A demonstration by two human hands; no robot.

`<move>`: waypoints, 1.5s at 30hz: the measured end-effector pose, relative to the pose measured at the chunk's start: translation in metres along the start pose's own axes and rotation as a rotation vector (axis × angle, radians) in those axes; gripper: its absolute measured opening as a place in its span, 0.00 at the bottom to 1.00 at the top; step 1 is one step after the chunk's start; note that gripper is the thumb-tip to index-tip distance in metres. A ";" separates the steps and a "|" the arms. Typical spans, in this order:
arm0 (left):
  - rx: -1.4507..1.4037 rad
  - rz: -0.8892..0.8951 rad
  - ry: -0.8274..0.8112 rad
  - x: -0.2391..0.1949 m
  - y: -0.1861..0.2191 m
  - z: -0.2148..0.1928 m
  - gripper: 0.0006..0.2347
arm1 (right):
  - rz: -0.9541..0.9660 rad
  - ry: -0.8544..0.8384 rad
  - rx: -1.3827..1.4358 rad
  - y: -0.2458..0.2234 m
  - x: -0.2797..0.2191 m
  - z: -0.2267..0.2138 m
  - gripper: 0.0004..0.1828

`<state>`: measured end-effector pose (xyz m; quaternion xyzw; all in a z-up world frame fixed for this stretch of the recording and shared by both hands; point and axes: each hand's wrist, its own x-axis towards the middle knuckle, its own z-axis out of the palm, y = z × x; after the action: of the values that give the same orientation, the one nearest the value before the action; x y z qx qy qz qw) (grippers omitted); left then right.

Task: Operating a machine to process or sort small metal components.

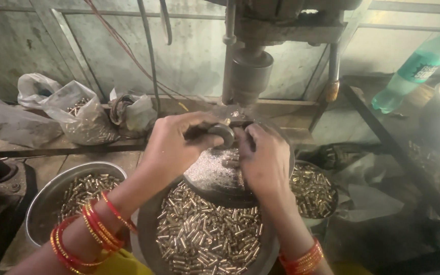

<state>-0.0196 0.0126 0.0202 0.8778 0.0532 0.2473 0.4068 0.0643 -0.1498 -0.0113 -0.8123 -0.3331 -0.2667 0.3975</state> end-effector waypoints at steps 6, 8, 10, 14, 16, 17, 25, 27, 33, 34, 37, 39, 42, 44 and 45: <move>-0.017 0.143 -0.006 0.000 -0.005 0.003 0.15 | 0.092 -0.133 -0.006 0.001 -0.017 -0.004 0.09; -0.023 0.095 -0.042 0.000 -0.005 0.008 0.14 | 0.046 -0.120 -0.007 0.010 -0.026 -0.006 0.07; -0.031 0.051 -0.078 0.001 -0.007 0.014 0.14 | -0.001 -0.104 -0.010 0.012 -0.032 -0.012 0.09; -0.076 0.189 -0.080 0.005 -0.019 0.029 0.13 | 0.061 -0.026 0.071 0.017 -0.043 -0.021 0.13; -0.070 0.264 -0.057 0.006 -0.017 0.034 0.13 | 0.039 -0.012 0.103 0.022 -0.046 -0.024 0.13; -0.019 0.287 -0.041 0.005 -0.012 0.035 0.13 | 0.034 -0.001 0.111 0.022 -0.048 -0.027 0.13; 0.131 0.259 -0.069 0.005 0.002 0.038 0.12 | 0.064 0.060 0.141 0.024 -0.038 -0.058 0.13; 0.190 0.186 -0.010 0.007 0.004 0.038 0.15 | 0.019 0.092 0.107 0.039 -0.032 -0.059 0.10; 0.097 0.074 0.026 0.016 -0.010 0.045 0.30 | -0.280 0.463 -0.091 0.070 0.035 -0.074 0.12; 0.097 0.074 0.028 0.015 -0.006 0.043 0.30 | -0.282 0.463 -0.090 0.059 0.050 -0.076 0.12; -0.053 0.021 -0.015 0.013 0.006 0.038 0.32 | -0.263 0.361 0.294 0.049 0.097 -0.069 0.26; -0.106 -0.099 -0.039 0.013 0.019 0.034 0.33 | 0.040 0.182 0.396 0.072 0.131 -0.047 0.29; -0.168 -0.146 -0.060 0.016 0.014 0.036 0.30 | -0.573 0.652 -0.256 0.139 0.164 0.003 0.26; -0.189 -0.065 -0.040 0.019 -0.003 0.040 0.30 | -0.540 0.592 -0.073 0.161 0.179 0.015 0.14; -0.213 0.017 -0.029 0.016 -0.010 0.044 0.29 | -0.498 0.527 0.098 0.173 0.183 0.019 0.04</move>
<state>0.0166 -0.0062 -0.0043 0.8334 0.0131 0.2421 0.4966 0.3137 -0.1536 0.0250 -0.5899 -0.4191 -0.5389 0.4312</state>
